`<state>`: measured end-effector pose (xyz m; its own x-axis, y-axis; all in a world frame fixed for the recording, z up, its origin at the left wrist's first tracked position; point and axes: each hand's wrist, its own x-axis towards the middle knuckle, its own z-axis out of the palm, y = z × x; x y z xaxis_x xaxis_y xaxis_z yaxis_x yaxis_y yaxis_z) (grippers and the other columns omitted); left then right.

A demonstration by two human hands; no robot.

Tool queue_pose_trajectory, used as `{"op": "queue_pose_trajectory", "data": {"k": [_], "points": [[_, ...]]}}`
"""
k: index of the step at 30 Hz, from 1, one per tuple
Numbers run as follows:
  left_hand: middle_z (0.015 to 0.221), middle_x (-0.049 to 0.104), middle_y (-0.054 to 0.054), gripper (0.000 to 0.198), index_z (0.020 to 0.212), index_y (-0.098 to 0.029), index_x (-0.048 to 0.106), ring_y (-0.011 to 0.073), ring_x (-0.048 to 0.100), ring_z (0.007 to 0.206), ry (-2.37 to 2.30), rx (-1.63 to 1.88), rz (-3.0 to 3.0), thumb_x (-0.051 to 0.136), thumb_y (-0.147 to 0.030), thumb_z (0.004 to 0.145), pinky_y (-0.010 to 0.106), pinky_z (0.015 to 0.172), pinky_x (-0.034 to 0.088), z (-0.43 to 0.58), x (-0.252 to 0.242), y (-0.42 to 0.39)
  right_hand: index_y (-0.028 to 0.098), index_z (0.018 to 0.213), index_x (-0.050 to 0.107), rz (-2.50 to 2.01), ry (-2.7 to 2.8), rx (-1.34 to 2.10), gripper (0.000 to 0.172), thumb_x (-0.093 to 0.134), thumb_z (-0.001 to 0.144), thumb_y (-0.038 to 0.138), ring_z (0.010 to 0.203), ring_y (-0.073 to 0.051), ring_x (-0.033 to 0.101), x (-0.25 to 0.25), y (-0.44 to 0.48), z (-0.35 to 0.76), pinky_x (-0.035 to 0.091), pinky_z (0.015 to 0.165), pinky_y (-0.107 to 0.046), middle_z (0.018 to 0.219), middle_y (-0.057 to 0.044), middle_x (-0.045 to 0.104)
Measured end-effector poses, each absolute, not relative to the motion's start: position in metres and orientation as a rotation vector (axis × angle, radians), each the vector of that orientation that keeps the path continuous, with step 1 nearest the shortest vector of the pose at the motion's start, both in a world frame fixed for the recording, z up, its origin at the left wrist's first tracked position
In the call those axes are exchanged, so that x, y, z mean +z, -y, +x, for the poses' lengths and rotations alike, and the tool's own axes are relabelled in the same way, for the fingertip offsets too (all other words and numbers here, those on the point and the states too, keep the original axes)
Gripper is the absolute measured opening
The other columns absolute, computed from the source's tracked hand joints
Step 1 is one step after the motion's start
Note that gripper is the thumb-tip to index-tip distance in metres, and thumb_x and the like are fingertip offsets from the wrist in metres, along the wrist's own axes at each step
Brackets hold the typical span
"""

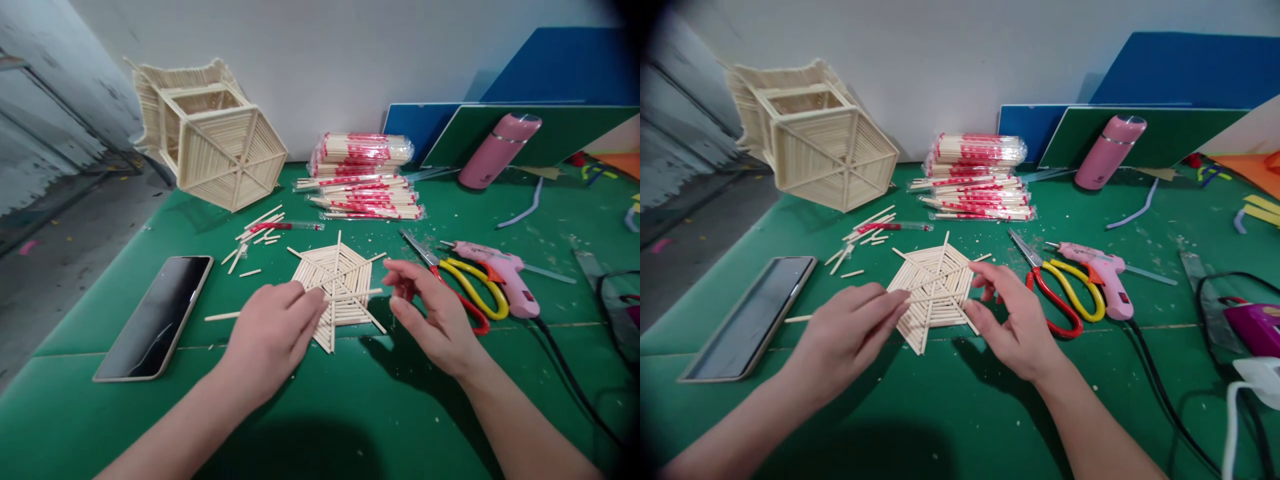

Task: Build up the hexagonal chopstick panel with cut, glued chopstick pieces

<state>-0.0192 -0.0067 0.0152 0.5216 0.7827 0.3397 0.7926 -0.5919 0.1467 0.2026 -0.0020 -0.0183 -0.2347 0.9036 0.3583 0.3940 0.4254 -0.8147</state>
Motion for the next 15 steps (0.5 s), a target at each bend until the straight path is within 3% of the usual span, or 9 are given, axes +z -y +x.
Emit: {"op": "queue_pose_trajectory", "data": {"k": [4,15], "points": [[0.063,0.053,0.0,0.025,0.09,-0.017,0.059,0.0139,0.05,0.059,1.402,-0.518,-2.757,0.036,-0.026,0.088,0.028,0.055,0.033,-0.009,0.0,0.008,0.02,0.095,0.06,-1.031,1.975,0.759,0.017,0.049,0.083,0.019,0.073,-0.013,0.053,-0.019,0.002,0.198,0.043,0.066,-0.025,0.079,-0.002,0.059],[0.066,0.055,0.002,0.023,0.088,-0.015,0.058,0.0154,0.049,0.062,1.297,-0.549,-2.755,0.036,-0.021,0.087,0.029,0.056,0.032,-0.007,-0.012,0.009,0.018,0.083,0.061,-1.199,1.926,0.631,0.012,0.049,0.083,0.02,0.069,-0.012,0.054,-0.019,0.001,0.198,0.043,0.063,-0.024,0.073,-0.001,0.06]]}}
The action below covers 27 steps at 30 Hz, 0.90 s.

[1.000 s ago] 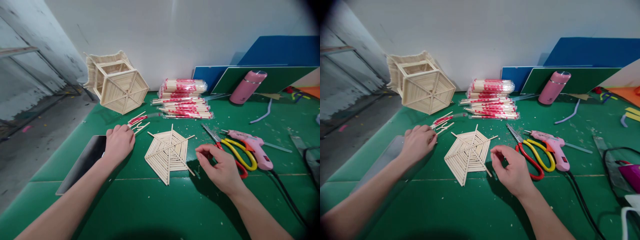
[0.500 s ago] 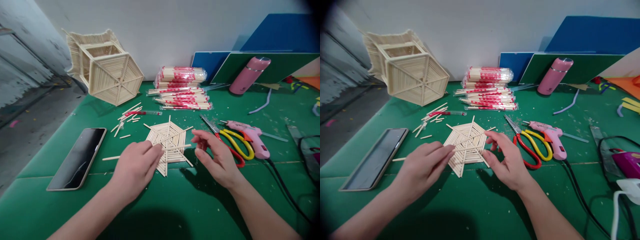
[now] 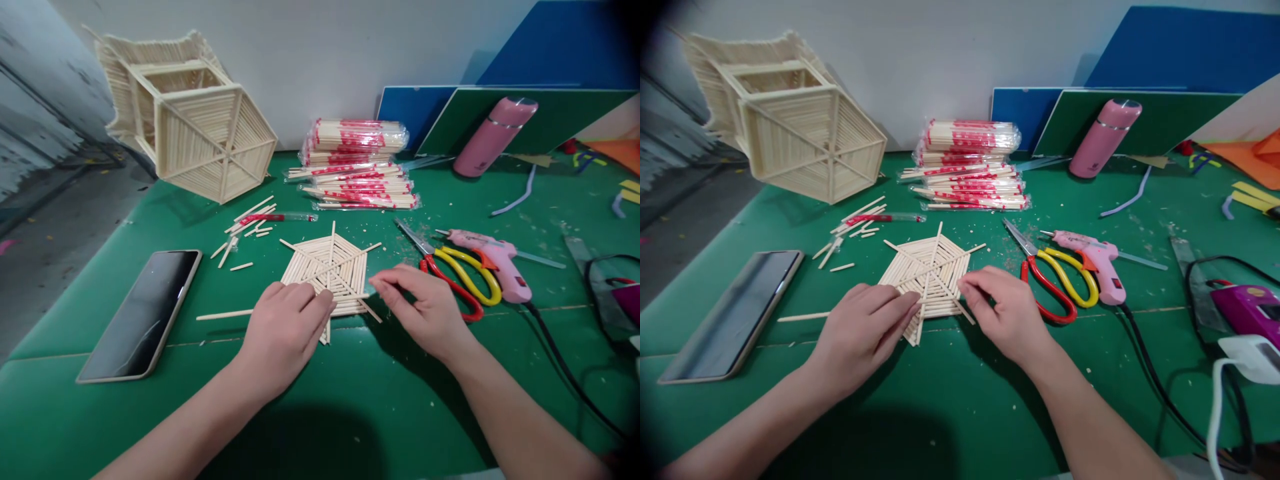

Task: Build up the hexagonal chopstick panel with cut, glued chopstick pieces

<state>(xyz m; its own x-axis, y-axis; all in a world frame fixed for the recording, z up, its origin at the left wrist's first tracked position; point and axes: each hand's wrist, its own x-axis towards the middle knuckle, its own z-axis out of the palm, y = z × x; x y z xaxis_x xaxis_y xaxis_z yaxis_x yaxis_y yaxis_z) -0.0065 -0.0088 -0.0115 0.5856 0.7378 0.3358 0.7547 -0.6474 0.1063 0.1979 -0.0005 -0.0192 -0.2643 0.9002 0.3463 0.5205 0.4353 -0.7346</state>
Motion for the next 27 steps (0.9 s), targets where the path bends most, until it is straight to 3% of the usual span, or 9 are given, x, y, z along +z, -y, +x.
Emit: {"op": "queue_pose_trajectory", "data": {"k": [7,10,16,27], "points": [[0.072,0.057,0.005,0.022,0.086,-0.014,0.059,0.016,0.052,0.067,1.363,-0.655,-2.72,0.039,-0.022,0.087,0.029,0.059,0.037,-0.015,-0.024,0.013,0.02,0.096,0.059,-1.554,1.635,0.132,0.02,0.053,0.079,0.027,0.065,-0.013,0.056,-0.016,-0.008,0.234,0.046,0.061,-0.025,0.078,-0.001,0.061],[0.071,0.057,0.004,0.02,0.086,-0.014,0.059,0.0159,0.052,0.066,1.356,-0.697,-2.732,0.041,-0.02,0.086,0.029,0.059,0.037,-0.017,-0.024,0.014,0.021,0.105,0.053,-1.783,1.585,0.034,0.026,0.048,0.081,0.029,0.075,-0.013,0.058,-0.021,-0.005,0.266,0.048,0.068,-0.026,0.094,-0.003,0.061],[0.073,0.058,0.006,0.019,0.084,-0.013,0.059,0.0172,0.053,0.068,1.333,-0.795,-2.676,0.042,-0.019,0.085,0.03,0.06,0.04,-0.019,-0.021,0.014,0.018,0.093,0.057,-2.166,1.537,-0.144,0.025,0.052,0.072,0.031,0.064,-0.017,0.058,-0.031,0.011,0.318,0.046,0.055,-0.029,0.085,-0.006,0.062],[0.077,0.06,0.006,0.018,0.088,-0.013,0.06,0.0167,0.055,0.071,1.502,-0.947,-2.425,0.045,-0.021,0.084,0.029,0.062,0.043,-0.033,-0.018,0.006,0.022,0.089,0.056,-2.413,1.567,-0.203,0.026,0.048,0.07,0.038,0.072,-0.023,0.057,-0.034,-0.001,0.336,0.041,0.058,-0.032,0.081,-0.006,0.059]]}}
